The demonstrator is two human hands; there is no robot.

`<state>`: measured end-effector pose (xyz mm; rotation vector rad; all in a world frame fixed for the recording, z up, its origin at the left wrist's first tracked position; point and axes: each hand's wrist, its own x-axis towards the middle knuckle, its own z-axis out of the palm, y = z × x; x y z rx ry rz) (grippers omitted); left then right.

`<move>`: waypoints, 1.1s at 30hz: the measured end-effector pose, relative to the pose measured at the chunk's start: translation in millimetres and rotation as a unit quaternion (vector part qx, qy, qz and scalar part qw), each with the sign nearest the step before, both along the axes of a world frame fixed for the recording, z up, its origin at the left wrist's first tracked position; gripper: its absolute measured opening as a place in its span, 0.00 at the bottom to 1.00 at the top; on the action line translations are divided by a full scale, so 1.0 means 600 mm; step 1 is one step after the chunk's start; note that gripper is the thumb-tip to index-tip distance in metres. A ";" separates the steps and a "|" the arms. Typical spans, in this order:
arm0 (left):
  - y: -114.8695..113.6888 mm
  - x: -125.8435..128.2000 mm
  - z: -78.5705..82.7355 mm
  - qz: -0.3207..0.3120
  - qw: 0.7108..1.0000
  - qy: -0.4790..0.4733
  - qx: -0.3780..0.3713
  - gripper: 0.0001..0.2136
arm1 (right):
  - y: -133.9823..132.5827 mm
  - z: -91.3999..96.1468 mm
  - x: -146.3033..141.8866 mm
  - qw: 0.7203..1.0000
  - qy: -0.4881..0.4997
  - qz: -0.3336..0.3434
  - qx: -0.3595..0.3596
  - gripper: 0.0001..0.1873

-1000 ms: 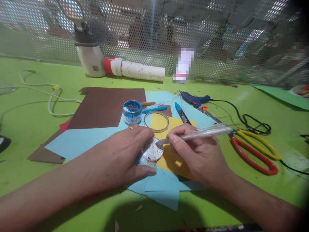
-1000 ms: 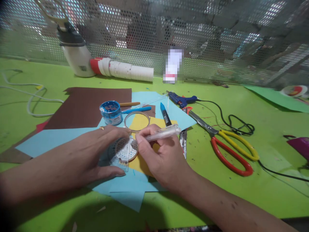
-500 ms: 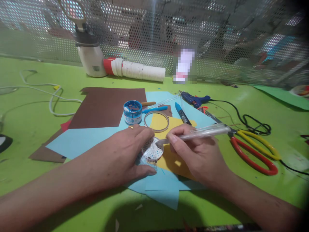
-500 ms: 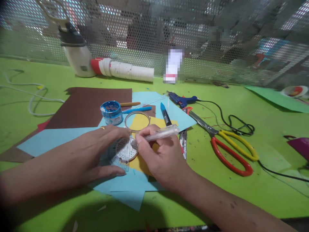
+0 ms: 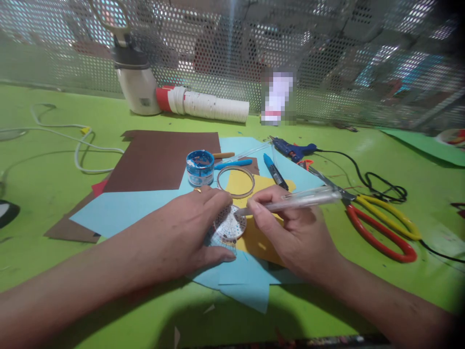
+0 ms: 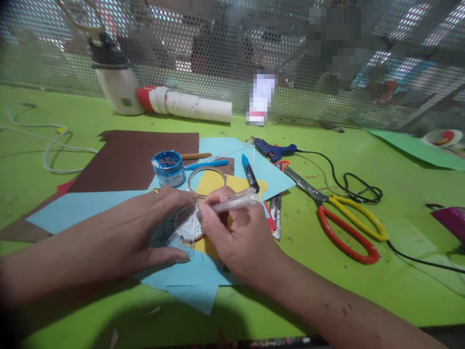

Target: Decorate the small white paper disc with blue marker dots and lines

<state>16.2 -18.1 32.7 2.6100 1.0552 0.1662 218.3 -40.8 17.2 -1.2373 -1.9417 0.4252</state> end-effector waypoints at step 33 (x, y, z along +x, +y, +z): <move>0.001 -0.001 -0.001 0.004 1.000 0.000 0.003 0.16 | 0.000 0.002 -0.001 1.000 -0.010 -0.001 0.002 0.07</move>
